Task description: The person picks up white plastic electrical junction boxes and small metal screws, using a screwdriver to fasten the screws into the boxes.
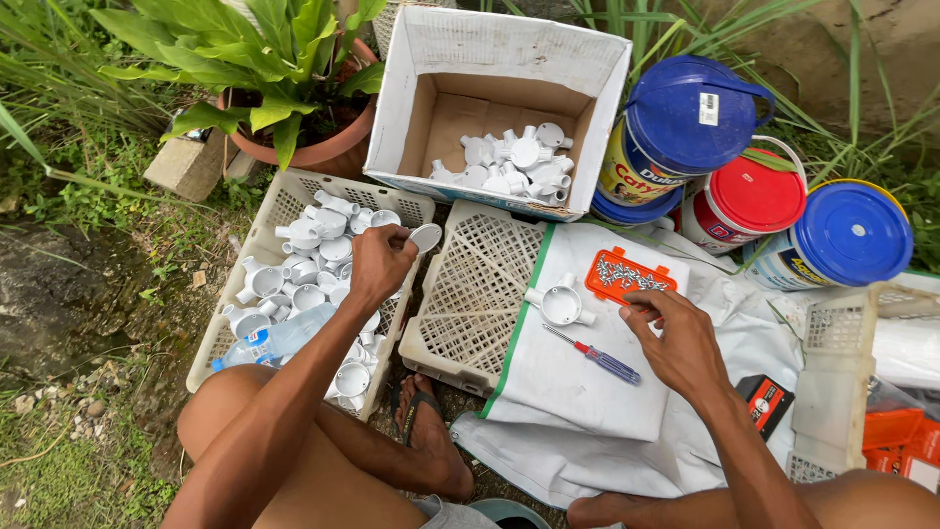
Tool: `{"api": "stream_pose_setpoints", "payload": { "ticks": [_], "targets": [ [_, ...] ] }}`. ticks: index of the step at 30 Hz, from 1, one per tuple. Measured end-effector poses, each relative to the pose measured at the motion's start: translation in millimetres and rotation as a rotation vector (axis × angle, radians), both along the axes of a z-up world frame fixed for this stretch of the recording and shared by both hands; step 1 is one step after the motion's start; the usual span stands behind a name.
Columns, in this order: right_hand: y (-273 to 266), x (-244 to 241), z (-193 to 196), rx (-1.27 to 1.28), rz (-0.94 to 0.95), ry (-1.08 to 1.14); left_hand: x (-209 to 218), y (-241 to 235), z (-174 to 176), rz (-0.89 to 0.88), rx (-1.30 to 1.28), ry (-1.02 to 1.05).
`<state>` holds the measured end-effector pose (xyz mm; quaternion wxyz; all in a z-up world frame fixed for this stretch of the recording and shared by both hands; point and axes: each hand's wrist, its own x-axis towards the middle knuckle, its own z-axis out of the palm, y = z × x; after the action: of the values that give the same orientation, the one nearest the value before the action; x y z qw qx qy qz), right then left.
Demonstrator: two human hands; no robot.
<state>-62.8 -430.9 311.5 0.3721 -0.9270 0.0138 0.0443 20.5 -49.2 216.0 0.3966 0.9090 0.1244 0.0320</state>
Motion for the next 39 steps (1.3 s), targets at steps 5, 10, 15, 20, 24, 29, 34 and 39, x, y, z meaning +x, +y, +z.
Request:
{"api": "stream_pose_setpoints", "payload": {
  "ticks": [5,10,15,20,24,29,34,39],
  "targets": [
    [0,3,-10,0.004,0.015,0.026,-29,-82,15,-0.418,-0.062,-0.280],
    [4,4,-31,0.050,0.025,0.085,-44,-138,5,-0.774,0.004,-0.389],
    [5,0,-47,-0.004,0.080,0.149,-34,-140,-17,-0.959,0.081,-0.241],
    [12,0,-51,-0.019,0.103,0.199,-32,-143,-3,-0.957,0.051,-0.094],
    [17,5,-54,-0.026,0.101,0.199,-39,-150,36,-0.951,0.042,0.091],
    [16,9,-76,-0.102,0.110,0.145,-38,-158,29,-0.933,0.235,0.106],
    [15,10,-93,-0.205,0.147,0.131,-31,-161,15,-0.929,0.243,0.153],
    [13,12,-98,-0.202,0.157,0.099,-29,-162,26,-0.864,0.135,0.214]
  ]
}}
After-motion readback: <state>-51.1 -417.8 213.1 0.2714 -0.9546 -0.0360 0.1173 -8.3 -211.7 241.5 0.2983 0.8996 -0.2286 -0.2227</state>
